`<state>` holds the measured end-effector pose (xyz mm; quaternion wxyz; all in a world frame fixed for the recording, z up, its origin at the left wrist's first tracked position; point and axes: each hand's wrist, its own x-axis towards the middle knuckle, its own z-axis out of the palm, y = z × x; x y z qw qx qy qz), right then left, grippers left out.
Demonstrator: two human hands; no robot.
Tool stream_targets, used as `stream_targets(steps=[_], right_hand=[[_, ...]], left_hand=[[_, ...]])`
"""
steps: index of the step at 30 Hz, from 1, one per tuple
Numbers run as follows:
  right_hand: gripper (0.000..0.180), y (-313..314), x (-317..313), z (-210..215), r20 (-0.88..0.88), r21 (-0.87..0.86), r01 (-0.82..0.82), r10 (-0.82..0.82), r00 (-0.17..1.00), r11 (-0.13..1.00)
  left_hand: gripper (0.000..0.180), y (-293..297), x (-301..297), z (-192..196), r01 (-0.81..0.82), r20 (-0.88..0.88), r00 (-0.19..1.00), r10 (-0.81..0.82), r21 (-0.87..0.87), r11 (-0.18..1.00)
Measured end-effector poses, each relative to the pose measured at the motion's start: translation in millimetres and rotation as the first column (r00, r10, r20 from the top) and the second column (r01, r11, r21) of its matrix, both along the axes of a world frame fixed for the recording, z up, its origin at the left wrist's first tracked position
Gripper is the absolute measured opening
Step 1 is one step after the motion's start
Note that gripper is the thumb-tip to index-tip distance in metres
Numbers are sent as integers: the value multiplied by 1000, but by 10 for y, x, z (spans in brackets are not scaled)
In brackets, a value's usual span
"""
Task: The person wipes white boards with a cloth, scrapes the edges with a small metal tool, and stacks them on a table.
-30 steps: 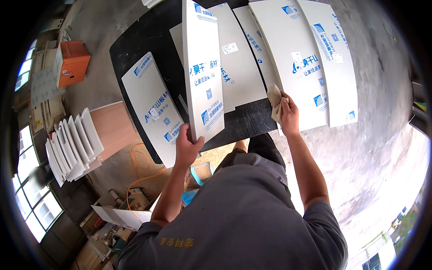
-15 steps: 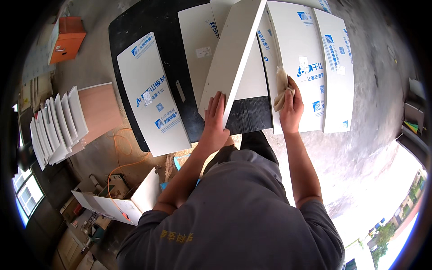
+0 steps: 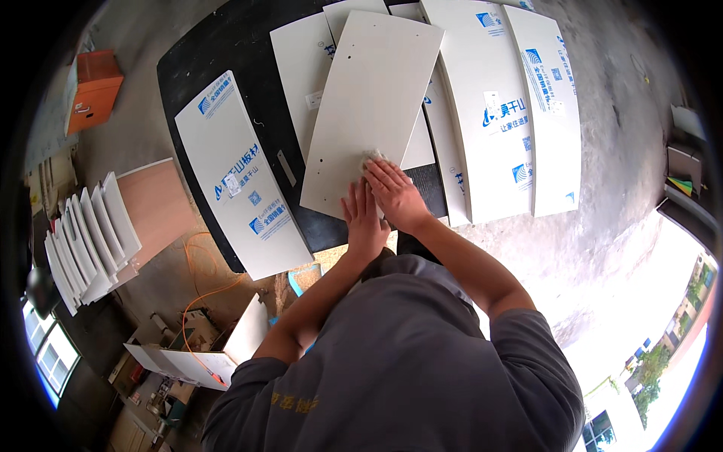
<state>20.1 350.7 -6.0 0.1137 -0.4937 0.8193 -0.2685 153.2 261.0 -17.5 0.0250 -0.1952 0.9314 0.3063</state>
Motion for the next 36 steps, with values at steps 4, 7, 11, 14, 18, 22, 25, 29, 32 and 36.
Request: stream_targets(steps=[4,7,11,14,18,22,25,29,32,36], right_hand=[[76,-133,117,-103,-1,289,-21,23,1000,957],[86,-165,122,-221,-2,361,-22,24,1000,932],[84,-340,-151,-302,-19,337,84,-82,996,938],[82,-622,-872,-333,-158,311,202,-160,975,929],[80,-1070,-2374,-516,-361,167,491,-411,837,855],[82,-1236,-2635,-615,-377,116,588,-513,771,800],[90,-889,-1335,-434,-213,328,414,-360,908,849],[91,-828,-1301,-303,-176,381,316,-268,947,869],[86,-1118,-2311,-490,-336,237,482,-395,855,843],[91,-1586,-3043,-694,-481,223,650,-498,722,727]], left_hand=[[83,-554,66,-88,-155,-110,980,165,88,984],[78,-1165,-284,-236,-226,-141,967,213,-87,970],[73,-1412,-421,-386,-182,-33,983,179,-212,960],[73,-1418,-393,-406,-153,-14,988,154,-236,960],[75,-1407,-471,-417,-145,-17,989,145,-212,966],[76,-1396,-452,-410,-156,-17,988,156,-178,972],[77,-1426,-511,-403,-179,-24,984,177,-177,968],[79,-1391,-464,-354,-196,1,980,198,-155,968],[80,-1388,-486,-384,-176,3,984,179,-153,972],[80,-1419,-487,-399,-156,-27,988,153,-172,973]])
